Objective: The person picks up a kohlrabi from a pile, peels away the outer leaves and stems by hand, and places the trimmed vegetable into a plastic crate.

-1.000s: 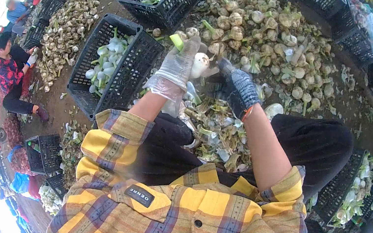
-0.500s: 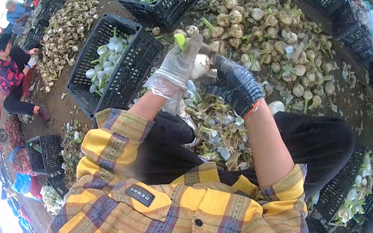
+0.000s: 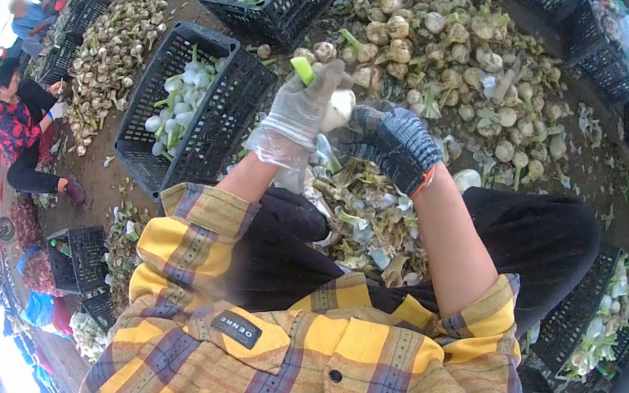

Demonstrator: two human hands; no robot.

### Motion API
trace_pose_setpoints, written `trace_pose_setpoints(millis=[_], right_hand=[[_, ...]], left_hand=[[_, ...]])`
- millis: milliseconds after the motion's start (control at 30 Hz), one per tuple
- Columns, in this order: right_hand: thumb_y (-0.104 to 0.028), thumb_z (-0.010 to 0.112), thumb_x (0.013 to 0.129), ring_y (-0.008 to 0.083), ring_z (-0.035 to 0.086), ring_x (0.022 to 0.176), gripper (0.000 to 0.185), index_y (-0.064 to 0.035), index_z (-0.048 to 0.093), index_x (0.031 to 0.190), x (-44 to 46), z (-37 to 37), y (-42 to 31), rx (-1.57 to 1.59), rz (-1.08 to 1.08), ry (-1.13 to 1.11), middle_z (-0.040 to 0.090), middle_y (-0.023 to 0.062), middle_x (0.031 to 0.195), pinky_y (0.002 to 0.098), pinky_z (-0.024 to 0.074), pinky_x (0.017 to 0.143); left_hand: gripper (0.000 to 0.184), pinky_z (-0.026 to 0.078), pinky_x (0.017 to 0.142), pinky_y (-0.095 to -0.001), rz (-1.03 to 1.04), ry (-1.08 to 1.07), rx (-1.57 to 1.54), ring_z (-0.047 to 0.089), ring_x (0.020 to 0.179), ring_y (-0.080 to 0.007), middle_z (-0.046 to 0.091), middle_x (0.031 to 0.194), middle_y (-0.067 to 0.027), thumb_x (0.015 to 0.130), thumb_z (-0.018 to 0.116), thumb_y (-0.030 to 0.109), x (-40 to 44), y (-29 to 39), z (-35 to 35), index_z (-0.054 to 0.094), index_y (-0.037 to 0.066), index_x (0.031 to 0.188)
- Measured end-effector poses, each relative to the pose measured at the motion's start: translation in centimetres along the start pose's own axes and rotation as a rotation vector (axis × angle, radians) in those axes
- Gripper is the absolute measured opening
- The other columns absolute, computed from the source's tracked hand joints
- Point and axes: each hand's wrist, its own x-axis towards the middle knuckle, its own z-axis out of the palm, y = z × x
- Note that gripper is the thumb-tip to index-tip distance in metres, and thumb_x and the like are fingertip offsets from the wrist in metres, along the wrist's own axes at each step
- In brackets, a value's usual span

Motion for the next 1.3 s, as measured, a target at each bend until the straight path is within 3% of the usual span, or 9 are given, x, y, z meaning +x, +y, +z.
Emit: trace_pose_setpoints(millis=[67, 200, 300, 400, 733, 833, 1067, 1200, 1300], right_hand=[[-0.026, 0.066, 0.078, 0.0245, 0.061, 0.069, 0.027, -0.0088, 0.062, 0.097, 0.0, 0.1, 0.2, -0.047, -0.033, 0.032, 0.063, 0.0096, 0.079, 0.0333, 0.0481, 0.063], [-0.017, 0.061, 0.081, 0.0226, 0.061, 0.083, 0.031, 0.0049, 0.055, 0.102, -0.4, 0.4, -3.7, 1.103, 0.547, 0.269, 0.059, 0.0108, 0.096, 0.0351, 0.0515, 0.08], [-0.021, 0.061, 0.08, 0.0169, 0.06, 0.071, 0.028, 0.0037, 0.06, 0.093, 0.3, 0.5, -5.4, 0.546, 0.59, 0.223, 0.062, 0.0122, 0.082, 0.0296, 0.05, 0.062], [-0.017, 0.059, 0.08, 0.0148, 0.06, 0.07, 0.025, 0.0041, 0.06, 0.092, 0.2, 0.5, -3.1, 0.171, 0.525, 0.261, 0.063, 0.0124, 0.083, 0.0278, 0.0512, 0.06], [-0.01, 0.06, 0.08, 0.0181, 0.062, 0.078, 0.029, 0.006, 0.054, 0.103, -0.3, 1.3, -0.8, 0.911, 0.589, 0.489, 0.061, 0.0115, 0.093, 0.0315, 0.0556, 0.066], [-0.011, 0.059, 0.079, 0.0165, 0.06, 0.08, 0.031, 0.0033, 0.052, 0.106, -0.1, 1.7, -2.2, 0.645, 0.613, 0.458, 0.061, 0.0108, 0.092, 0.0257, 0.0491, 0.073], [-0.003, 0.059, 0.078, 0.0203, 0.046, 0.115, 0.045, -0.006, 0.047, 0.121, 0.7, 1.4, -4.1, -0.473, -0.223, 0.403, 0.052, 0.0152, 0.118, 0.0324, 0.0369, 0.096], [0.002, 0.06, 0.074, 0.0257, 0.06, 0.092, 0.027, -0.0017, 0.057, 0.101, 1.1, 1.3, -5.2, -0.092, 0.066, 0.283, 0.061, 0.0152, 0.098, 0.0332, 0.0475, 0.081], [0.003, 0.059, 0.074, 0.0245, 0.062, 0.081, 0.021, -0.0008, 0.058, 0.095, 0.2, 2.2, -4.9, -0.148, 0.005, 0.357, 0.062, 0.0153, 0.088, 0.0325, 0.0492, 0.073]], left_hand=[[0.031, 0.049, 0.066, -0.0273, -0.036, 0.049, 0.019, 0.058, 0.074, -0.0123, 0.062, 0.092, -0.0054, 0.081, 0.066, 0.03, -0.2, 0.5, 0.3, 0.059, 0.005, 0.098], [0.031, 0.049, 0.065, -0.0273, -0.032, 0.076, 0.059, 0.059, 0.076, -0.0126, 0.062, 0.092, -0.0064, 0.081, 0.065, 0.03, -0.1, 0.3, 0.0, 0.06, 0.005, 0.097], [0.03, 0.05, 0.063, -0.027, 0.084, 0.04, 0.208, 0.059, 0.078, -0.0128, 0.062, 0.092, -0.0069, 0.082, 0.065, 0.03, 0.2, -0.5, -0.2, 0.06, 0.004, 0.097], [0.029, 0.05, 0.062, -0.027, 0.057, 0.097, 0.2, 0.06, 0.077, -0.0143, 0.063, 0.091, -0.0072, 0.082, 0.065, 0.029, -0.3, 0.0, 0.3, 0.06, 0.004, 0.097], [0.044, 0.05, 0.057, -0.0279, -0.225, 0.273, -0.157, 0.06, 0.066, -0.0172, 0.062, 0.082, -0.0096, 0.085, 0.055, 0.042, 0.3, 1.3, 0.2, 0.059, 0.001, 0.098], [0.043, 0.051, 0.055, -0.0287, -0.227, 0.326, -0.221, 0.061, 0.065, -0.0186, 0.062, 0.082, -0.0102, 0.085, 0.055, 0.042, 1.4, 0.0, -1.1, 0.059, 0.002, 0.096], [0.037, 0.05, 0.049, -0.0341, -0.321, 0.29, -0.391, 0.059, 0.059, -0.0226, 0.06, 0.077, -0.0115, 0.083, 0.056, 0.038, 1.2, 0.3, -1.3, 0.059, 0.001, 0.089], [0.031, 0.052, 0.057, -0.0374, -0.389, 0.208, -0.44, 0.059, 0.066, -0.0239, 0.06, 0.08, -0.0105, 0.084, 0.057, 0.035, 1.0, 0.8, -1.4, 0.057, 0.005, 0.09], [0.032, 0.052, 0.059, -0.0373, -0.355, 0.243, -0.384, 0.06, 0.066, -0.024, 0.061, 0.081, -0.0116, 0.084, 0.056, 0.036, 0.5, 1.7, -1.0, 0.057, 0.005, 0.091]])
